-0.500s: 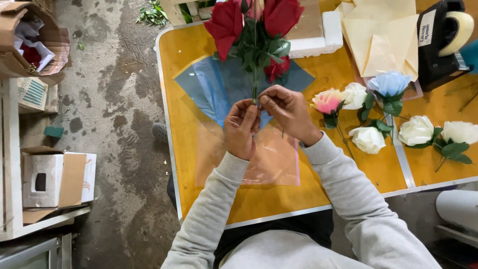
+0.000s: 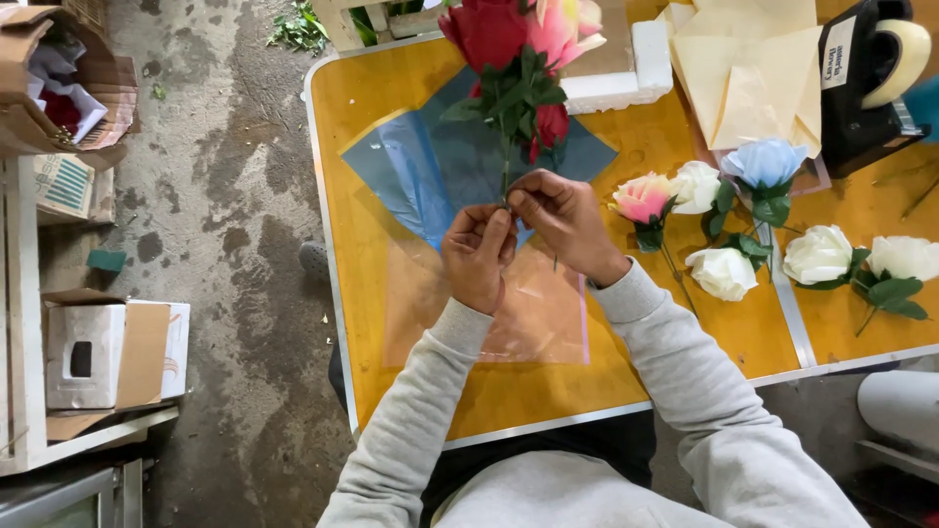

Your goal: The person arranges a bouquet of artificial flowers on a wooden table. They gather stems of red, pink, and blue roses, securing them together with tape. The person then wraps the base of the bouquet in blue and pink cellophane paper.

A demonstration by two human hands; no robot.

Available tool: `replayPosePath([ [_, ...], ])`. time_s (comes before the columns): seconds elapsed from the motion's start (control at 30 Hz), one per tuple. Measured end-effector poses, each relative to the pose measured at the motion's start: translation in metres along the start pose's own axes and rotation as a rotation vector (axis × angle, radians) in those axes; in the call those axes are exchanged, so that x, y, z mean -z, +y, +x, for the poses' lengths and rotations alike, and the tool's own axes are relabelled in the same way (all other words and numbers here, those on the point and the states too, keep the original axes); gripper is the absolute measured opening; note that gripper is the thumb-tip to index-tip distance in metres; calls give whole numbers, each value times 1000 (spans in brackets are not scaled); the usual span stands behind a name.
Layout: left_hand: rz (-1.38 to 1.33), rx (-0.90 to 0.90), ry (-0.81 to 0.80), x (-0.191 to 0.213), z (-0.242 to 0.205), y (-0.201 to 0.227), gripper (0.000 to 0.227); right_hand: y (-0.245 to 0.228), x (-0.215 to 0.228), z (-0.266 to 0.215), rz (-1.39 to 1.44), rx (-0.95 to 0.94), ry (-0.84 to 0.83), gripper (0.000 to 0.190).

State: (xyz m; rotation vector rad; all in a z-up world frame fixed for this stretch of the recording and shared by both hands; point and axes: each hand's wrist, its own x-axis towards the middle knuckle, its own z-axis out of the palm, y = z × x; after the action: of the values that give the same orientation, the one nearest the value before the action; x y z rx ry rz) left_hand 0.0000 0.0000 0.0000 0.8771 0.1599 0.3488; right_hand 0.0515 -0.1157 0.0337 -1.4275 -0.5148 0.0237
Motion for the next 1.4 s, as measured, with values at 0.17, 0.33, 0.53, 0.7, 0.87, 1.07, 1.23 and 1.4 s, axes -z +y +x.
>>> replayPosePath([
  [0.17,16,-27,-37,-4,-2,14,3,-3,8,5,56,-18,65,15],
  [0.33,-16,-74,-44,-1,0,13,3,-13,-2,3,76,19,39,27],
  [0.53,-45,-37,-58,5,1,1,4,-2,-7,-2,50,75,-9,18],
  [0.7,-62,-39,-105,0,1,4,3,-3,-7,-3,71,79,5,9],
  [0.87,-26,-54,-102,0,1,-1,7,-2,-6,-1,54,78,0,12],
  [1.07,-51,-8,-63,-3,-3,6,10,-1,-7,-4,152,25,10,9],
  [1.23,-70,29,-74,0,-2,7,10,-1,-6,-3,235,-4,40,8],
  [1.4,-64,90,-154,7,4,2,14,4,-4,-2,320,2,41,5],
])
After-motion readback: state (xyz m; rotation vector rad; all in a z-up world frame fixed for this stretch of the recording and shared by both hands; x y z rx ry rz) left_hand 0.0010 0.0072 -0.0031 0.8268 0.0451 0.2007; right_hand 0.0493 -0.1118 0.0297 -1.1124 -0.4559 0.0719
